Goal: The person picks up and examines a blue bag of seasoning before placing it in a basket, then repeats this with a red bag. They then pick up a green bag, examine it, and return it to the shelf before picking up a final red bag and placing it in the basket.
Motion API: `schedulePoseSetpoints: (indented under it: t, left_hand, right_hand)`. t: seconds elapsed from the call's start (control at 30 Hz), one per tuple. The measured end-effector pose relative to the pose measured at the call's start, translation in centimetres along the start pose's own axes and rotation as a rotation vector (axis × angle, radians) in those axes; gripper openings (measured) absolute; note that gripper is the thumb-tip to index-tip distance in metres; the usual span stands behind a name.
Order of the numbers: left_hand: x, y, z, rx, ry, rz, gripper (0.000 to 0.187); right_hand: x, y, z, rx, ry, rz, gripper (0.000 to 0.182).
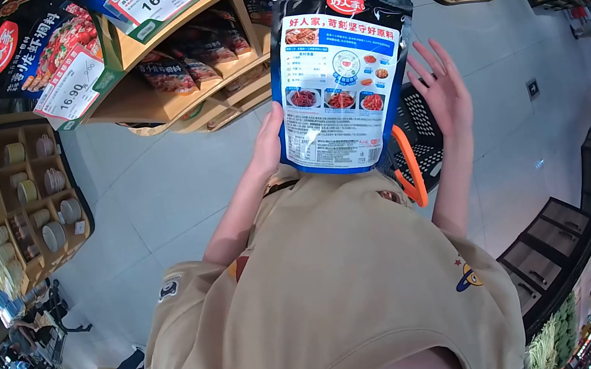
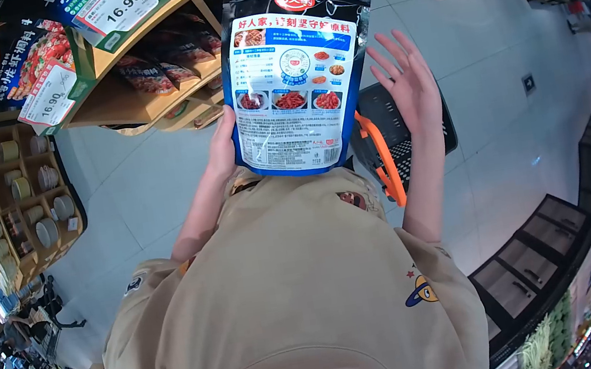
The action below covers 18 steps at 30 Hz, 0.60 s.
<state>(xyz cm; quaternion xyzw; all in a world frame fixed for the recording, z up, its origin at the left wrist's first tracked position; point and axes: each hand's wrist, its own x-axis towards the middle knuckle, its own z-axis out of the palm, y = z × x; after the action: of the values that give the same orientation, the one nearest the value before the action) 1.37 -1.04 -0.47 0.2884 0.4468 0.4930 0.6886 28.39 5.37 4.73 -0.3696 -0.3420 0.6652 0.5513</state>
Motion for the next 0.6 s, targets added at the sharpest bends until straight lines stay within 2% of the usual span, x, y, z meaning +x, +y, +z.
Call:
schedulePoseSetpoints:
  t: [0.13, 0.23, 0.27, 0.33, 0.37, 0.43, 0.47, 0.53, 0.57, 0.6]
  left_hand:
    - [0.0, -0.2, 0.6, 0.010, -0.033, -0.016, 0.051]
    - [0.0, -0.5, 1.4, -0.116, 0.019, -0.139, 0.050]
    - [0.1, -1.0, 1.2, -0.222, -0.045, -0.209, 0.049]
    - [0.3, -1.1, 1.8, -0.431, -0.151, -0.347, 0.044]
    - [0.3, -1.4, 2.0, -0.424, -0.156, -0.355, 0.044]
    - [0.4, -2.0, 2.6, -0.590, -0.230, -0.686, 0.040]
    - [0.3, -2.4, 3.2, -0.582, -0.233, -0.695, 0.040]
    - [-0.7, -2.3, 5.3, -0.670, -0.267, -0.878, 0.033]
    - [-1.9, -1.8, 6.1, -0.664, -0.264, -0.884, 0.033]
    - [-3.5, -1.0, 7.1, -0.473, -0.297, -0.697, 0.033]
  right_hand:
    - [-0.4, -1.5, -0.9, -0.103, 0.044, -0.084, 0.047]
    - [-0.8, -2.2, -1.6, -0.131, 0.061, -0.123, 0.048]
    - [-0.9, -2.4, -1.8, -0.127, 0.069, -0.127, 0.048]
    - [-1.0, -2.6, -2.1, -0.322, 0.118, -0.132, 0.052]
    - [-0.9, -2.8, -2.0, -0.317, 0.129, -0.135, 0.052]
    - [-0.6, -3.0, -2.1, -0.464, 0.053, -0.167, 0.058]
    - [-0.2, -2.7, -3.0, -0.431, -0.027, -0.230, 0.062]
    - [-0.7, -3.3, -3.4, -0.400, -0.148, -0.238, 0.061]
    - [-1.2, -3.9, -3.5, -0.370, -0.208, -0.233, 0.060]
    - [-1.6, -4.3, -4.4, -0.364, -0.203, -0.233, 0.060]
